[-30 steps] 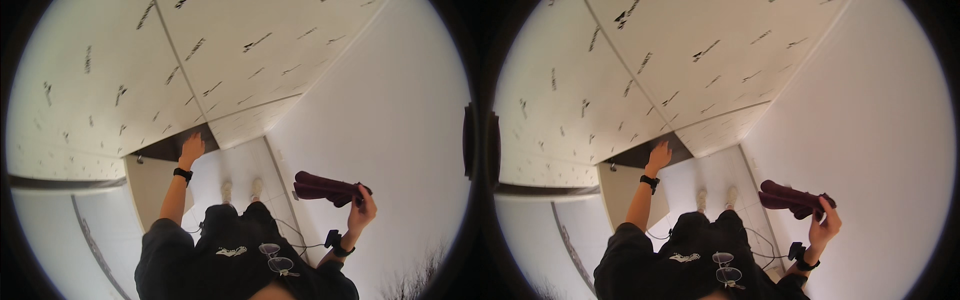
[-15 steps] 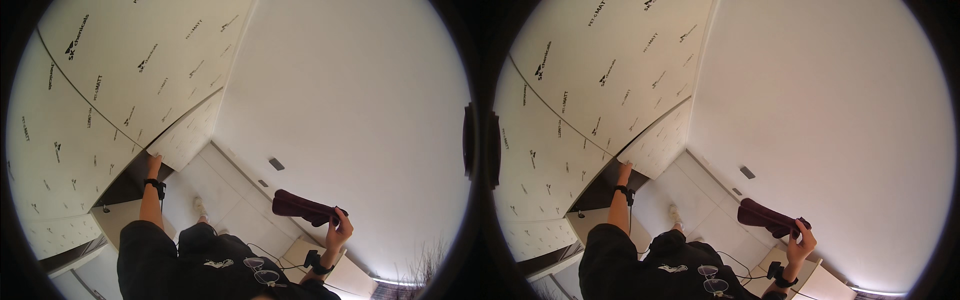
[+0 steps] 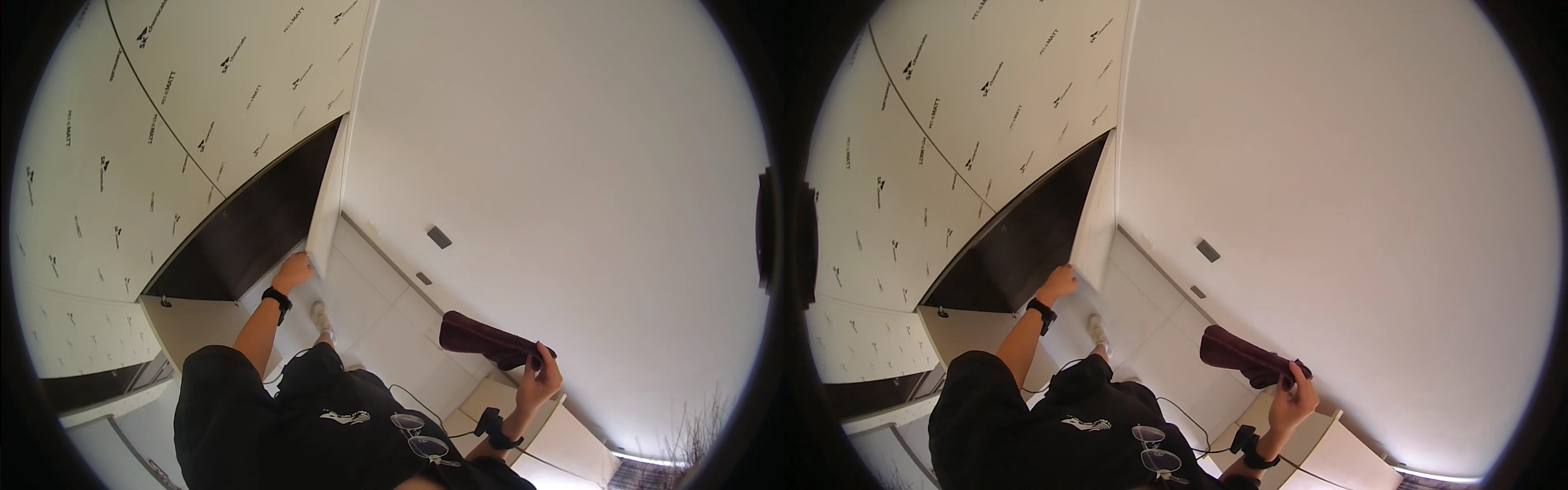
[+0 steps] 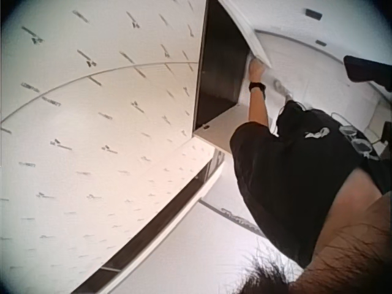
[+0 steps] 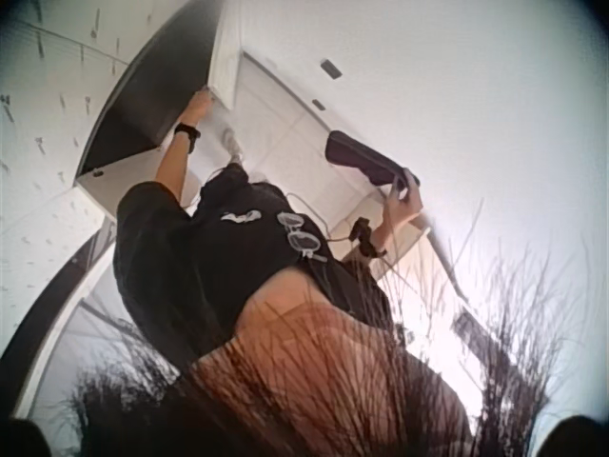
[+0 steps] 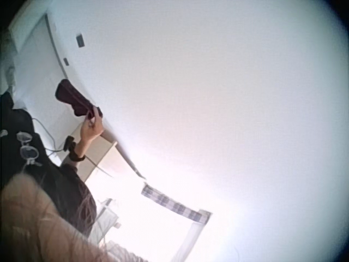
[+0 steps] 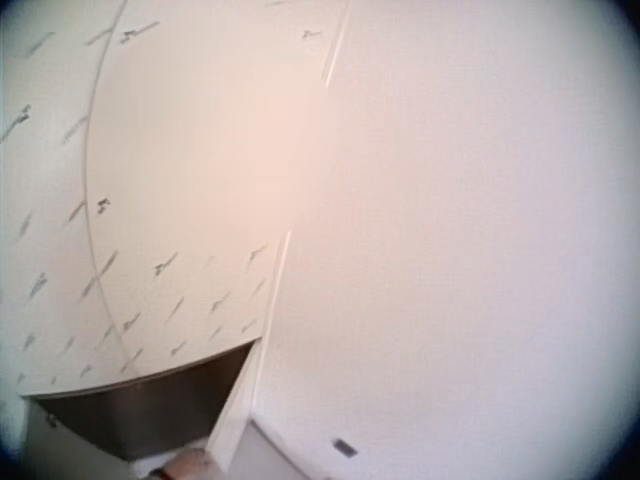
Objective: The person wipes the interior and exterior surfaces of a wardrobe using a purple cloth. They open and close multiple cabinet doors and drawers, cleaning the shelves, door panels, and drawer fronts throughout the room.
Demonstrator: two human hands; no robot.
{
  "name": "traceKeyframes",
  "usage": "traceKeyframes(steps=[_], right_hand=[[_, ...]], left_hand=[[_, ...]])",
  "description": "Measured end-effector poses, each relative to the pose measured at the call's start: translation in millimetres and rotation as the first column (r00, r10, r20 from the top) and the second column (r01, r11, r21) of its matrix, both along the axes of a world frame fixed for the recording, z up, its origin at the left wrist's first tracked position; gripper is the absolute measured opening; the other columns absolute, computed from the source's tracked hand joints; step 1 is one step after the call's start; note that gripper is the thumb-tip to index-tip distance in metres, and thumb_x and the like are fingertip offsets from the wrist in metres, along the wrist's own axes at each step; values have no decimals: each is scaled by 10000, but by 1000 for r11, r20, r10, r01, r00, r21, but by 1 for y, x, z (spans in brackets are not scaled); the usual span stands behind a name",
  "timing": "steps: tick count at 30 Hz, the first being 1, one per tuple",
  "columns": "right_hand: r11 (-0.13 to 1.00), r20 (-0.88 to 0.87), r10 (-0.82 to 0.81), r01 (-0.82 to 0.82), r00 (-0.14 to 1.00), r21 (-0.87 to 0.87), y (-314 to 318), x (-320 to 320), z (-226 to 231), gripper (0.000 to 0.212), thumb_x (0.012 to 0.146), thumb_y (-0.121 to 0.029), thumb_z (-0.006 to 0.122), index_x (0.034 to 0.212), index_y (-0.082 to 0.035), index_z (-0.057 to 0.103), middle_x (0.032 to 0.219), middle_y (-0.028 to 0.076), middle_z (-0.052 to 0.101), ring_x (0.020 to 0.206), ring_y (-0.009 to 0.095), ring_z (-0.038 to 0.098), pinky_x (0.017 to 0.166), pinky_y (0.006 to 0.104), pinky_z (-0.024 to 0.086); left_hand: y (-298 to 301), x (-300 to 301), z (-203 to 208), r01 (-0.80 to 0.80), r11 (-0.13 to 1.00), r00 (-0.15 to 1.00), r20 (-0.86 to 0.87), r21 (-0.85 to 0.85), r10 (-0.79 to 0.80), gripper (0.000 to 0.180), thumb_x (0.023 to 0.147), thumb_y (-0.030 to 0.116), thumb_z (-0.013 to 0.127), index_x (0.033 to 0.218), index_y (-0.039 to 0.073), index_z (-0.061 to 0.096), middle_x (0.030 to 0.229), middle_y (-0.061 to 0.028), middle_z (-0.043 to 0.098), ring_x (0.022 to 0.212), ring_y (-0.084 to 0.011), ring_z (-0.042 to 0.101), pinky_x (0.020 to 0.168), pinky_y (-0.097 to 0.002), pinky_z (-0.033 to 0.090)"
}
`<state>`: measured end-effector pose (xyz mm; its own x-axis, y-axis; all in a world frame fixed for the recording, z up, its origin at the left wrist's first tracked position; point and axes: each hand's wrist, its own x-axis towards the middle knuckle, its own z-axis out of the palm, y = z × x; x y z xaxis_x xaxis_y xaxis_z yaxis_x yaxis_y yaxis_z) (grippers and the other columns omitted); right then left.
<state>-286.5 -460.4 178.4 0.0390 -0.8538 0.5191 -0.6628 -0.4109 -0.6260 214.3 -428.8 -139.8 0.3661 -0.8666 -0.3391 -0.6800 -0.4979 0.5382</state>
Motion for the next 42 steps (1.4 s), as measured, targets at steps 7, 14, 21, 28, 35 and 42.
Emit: traceKeyframes(steps=[7,14,21,28,35,42], right_hand=[[999,66,-34,34,997,6,35,-19,-12,358,703,148,670,1039,29,697,866,132,693,778,195,647,749,277,494],[983,30,-163,160,986,94,103,-50,-16,355,756,157,667,1090,37,676,972,138,686,941,198,653,827,290,513],[948,65,-313,307,947,85,157,-60,-14,347,743,164,661,1069,45,682,959,138,690,899,190,661,810,281,513],[936,280,-353,331,893,123,174,-78,-42,353,726,153,645,1057,37,680,958,124,686,888,186,647,815,294,512],[1000,308,-24,18,951,22,120,-71,-47,301,815,118,622,1110,65,650,1008,119,679,923,171,634,853,280,492],[943,393,288,-330,873,41,58,2,-43,302,771,129,629,1061,53,671,948,132,679,898,200,643,839,298,495]], left_hand=[[-59,-78,43,182,970,967,-147,-161,-206,308,853,126,507,1104,-43,563,1011,-300,631,950,-466,593,828,-516,488],[-119,-119,56,314,944,911,-248,-104,-330,460,877,130,510,1287,-57,420,1108,-328,598,1019,-483,573,893,-521,462],[-156,-150,58,367,890,888,-182,-269,-421,384,900,118,499,1240,-60,493,1170,-267,617,1115,-423,575,948,-444,461],[-112,-147,126,-15,789,875,-390,-614,-287,180,953,63,485,1020,-33,622,973,-138,698,917,-243,696,798,-324,525],[-5,-50,189,-653,516,696,-708,-554,121,149,960,46,467,1078,19,552,990,-110,682,831,-169,673,717,-261,503],[106,36,172,-930,325,274,-917,-174,291,283,940,85,472,1208,-5,473,1110,-136,643,949,-231,667,793,-297,526]])
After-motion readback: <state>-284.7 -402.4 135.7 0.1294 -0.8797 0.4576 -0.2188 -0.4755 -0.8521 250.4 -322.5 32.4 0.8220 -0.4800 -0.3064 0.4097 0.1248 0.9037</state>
